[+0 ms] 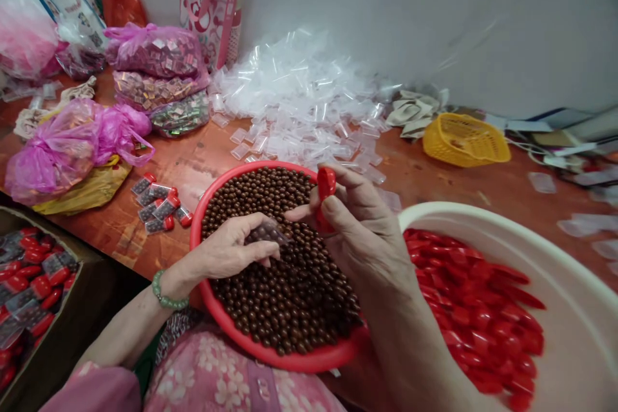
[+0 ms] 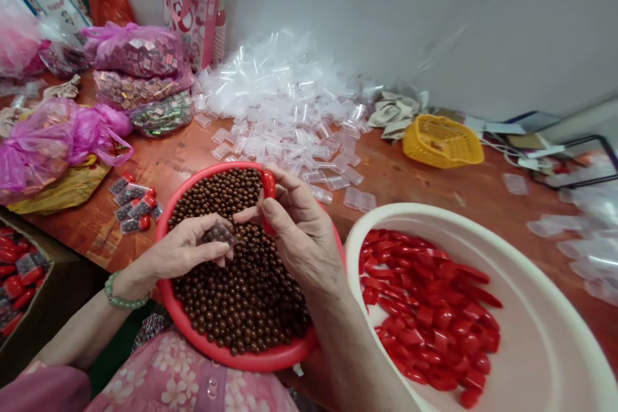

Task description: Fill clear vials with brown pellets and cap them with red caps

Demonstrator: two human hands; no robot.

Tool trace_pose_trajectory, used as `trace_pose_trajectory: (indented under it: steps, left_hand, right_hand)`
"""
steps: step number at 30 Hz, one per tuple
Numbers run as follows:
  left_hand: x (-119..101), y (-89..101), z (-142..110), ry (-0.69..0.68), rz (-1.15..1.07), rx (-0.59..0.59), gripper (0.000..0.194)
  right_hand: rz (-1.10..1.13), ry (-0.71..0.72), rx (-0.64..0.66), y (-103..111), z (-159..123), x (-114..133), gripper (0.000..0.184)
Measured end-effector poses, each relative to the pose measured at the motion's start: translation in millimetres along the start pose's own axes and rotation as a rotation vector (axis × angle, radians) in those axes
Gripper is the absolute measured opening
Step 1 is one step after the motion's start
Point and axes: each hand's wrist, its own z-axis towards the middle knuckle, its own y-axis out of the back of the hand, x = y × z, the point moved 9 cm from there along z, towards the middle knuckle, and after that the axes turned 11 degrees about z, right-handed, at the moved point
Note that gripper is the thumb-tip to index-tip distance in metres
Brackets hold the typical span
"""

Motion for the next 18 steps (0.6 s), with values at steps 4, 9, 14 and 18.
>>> trace_pose_trajectory:
  steps: [4, 9, 14, 18]
  left_hand:
    - [-1, 0.9, -3, -0.022, 0.035, 0.005, 0.029]
    - [-1, -2.5, -10, 0.004, 0.051, -0.005, 0.025]
    - [0, -1.5, -9, -0.005, 0.064, -0.005, 0.022]
    - [3, -0.4, -6, -0.022, 0.064, 0.010, 0.024]
  right_hand:
    - [0.075, -0.001, 0.011, 0, -5, -3, 0.036]
    - [0.111, -0.017, 0.024, -4, -8, -7, 0.034]
    - [-0.087, 0.031, 0.112, -9, -9, -1, 0.027]
    - [-0.372, 0.089, 0.221, -13, -10, 8, 0.025]
